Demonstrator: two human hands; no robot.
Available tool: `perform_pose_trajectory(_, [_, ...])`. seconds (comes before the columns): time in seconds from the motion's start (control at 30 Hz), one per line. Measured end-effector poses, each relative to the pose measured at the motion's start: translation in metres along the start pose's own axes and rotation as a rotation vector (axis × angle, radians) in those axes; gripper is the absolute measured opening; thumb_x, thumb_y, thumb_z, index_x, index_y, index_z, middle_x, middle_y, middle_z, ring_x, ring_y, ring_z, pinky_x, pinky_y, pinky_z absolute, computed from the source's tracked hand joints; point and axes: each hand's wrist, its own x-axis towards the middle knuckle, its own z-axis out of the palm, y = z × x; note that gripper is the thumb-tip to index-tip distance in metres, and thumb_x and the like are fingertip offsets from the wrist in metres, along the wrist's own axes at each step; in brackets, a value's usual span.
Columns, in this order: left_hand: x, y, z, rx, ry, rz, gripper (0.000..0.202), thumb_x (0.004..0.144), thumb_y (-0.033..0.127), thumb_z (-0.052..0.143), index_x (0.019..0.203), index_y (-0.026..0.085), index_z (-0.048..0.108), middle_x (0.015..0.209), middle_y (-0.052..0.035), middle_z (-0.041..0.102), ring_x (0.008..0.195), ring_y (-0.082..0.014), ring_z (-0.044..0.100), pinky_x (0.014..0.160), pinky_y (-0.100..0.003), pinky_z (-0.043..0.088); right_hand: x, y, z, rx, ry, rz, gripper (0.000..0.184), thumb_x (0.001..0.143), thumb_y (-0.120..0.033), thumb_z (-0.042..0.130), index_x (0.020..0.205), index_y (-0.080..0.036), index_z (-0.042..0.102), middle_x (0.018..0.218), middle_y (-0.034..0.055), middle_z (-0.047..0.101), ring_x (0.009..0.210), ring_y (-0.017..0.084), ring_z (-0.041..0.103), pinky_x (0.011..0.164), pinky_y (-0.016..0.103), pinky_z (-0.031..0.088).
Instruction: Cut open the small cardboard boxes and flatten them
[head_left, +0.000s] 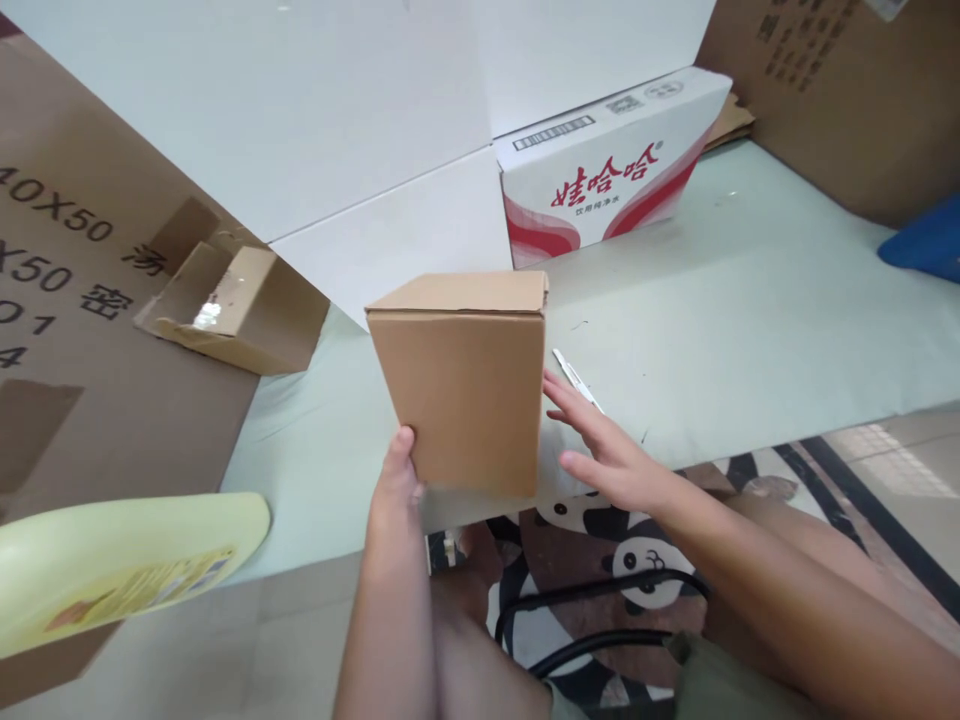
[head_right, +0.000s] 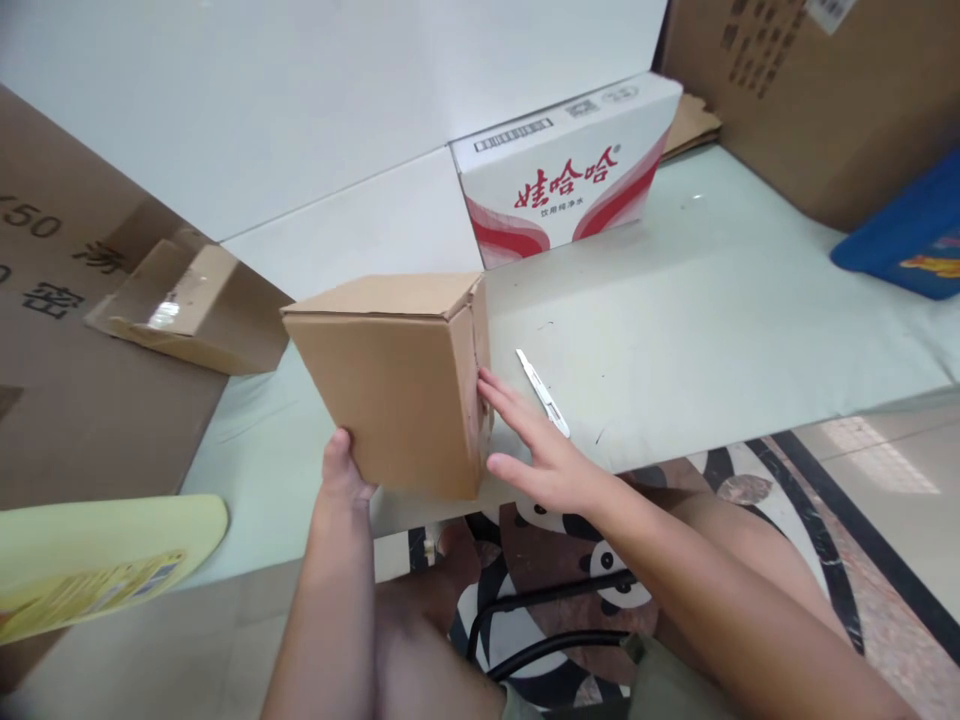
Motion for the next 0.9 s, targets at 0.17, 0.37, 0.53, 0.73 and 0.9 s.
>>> perform_pose_trajectory(0.17, [0.005,-0.013,-0.001,-0.220,-0.034,-0.147,0.061,0.038,0.053,0.092,0.086,0.020,0.072,0.076,-0.0079,0.075,0.091,-0.0376,0.073,0.086,-0.051,0.060,-0.001,-0.003,-0.007,-0.057,0.013,-0.072,0.065,0.098,-0.047,0.053,0.157,-0.038,0.029,0.166,0.0054,0.027,0.153,0.029,0.026,0.119,0.054,0.034])
perform_pose_trajectory(0.37, [0.016,-0.013,-0.008,-0.350,0.039,-0.010,0.051,0.056,0.054,0.086,0.094,0.022,0.075,0.085,-0.0042,0.078,0.082,-0.0261,0.074,0.075,-0.035,0.062,0.005,0.009,-0.025,-0.508,0.328,0.351,0.030,0.093,-0.033,0.052,0.117,-0.020,0.064,0.112,0.0117,0.069,0.092,0.025,0.067,0.073,0.037,0.053])
perform_pose_trajectory(0.53, [0.019,-0.011,-0.006,-0.420,0.000,0.074,0.050,0.069,0.060,0.077,0.104,0.024,0.073,0.095,-0.0032,0.077,0.092,-0.0246,0.073,0.080,-0.036,0.061,0.011,0.027,-0.031,-0.861,0.060,0.571,0.032,0.090,-0.028,0.056,0.119,-0.015,0.063,0.107,0.0143,0.069,0.090,0.028,0.064,0.068,0.034,0.045])
perform_pose_trajectory(0.73, [0.017,-0.009,-0.005,-0.431,0.002,0.098,0.049,0.071,0.058,0.076,0.105,0.023,0.072,0.102,-0.0042,0.076,0.102,-0.0272,0.070,0.089,-0.041,0.059,0.013,0.016,-0.030,-0.301,0.167,0.443,0.023,0.090,-0.027,0.046,0.090,-0.018,0.068,0.077,0.0036,0.068,0.068,0.017,0.059,0.062,0.027,0.042])
perform_pose_trajectory(0.9, [0.017,-0.007,-0.009,-0.429,0.015,0.118,0.051,0.070,0.061,0.075,0.106,0.024,0.072,0.104,-0.0039,0.076,0.103,-0.0269,0.070,0.089,-0.040,0.059,0.008,0.007,-0.026,-0.081,0.298,0.295,0.028,0.091,-0.032,0.045,0.083,-0.018,0.068,0.062,-0.0010,0.058,0.053,0.012,0.049,0.053,0.025,0.038])
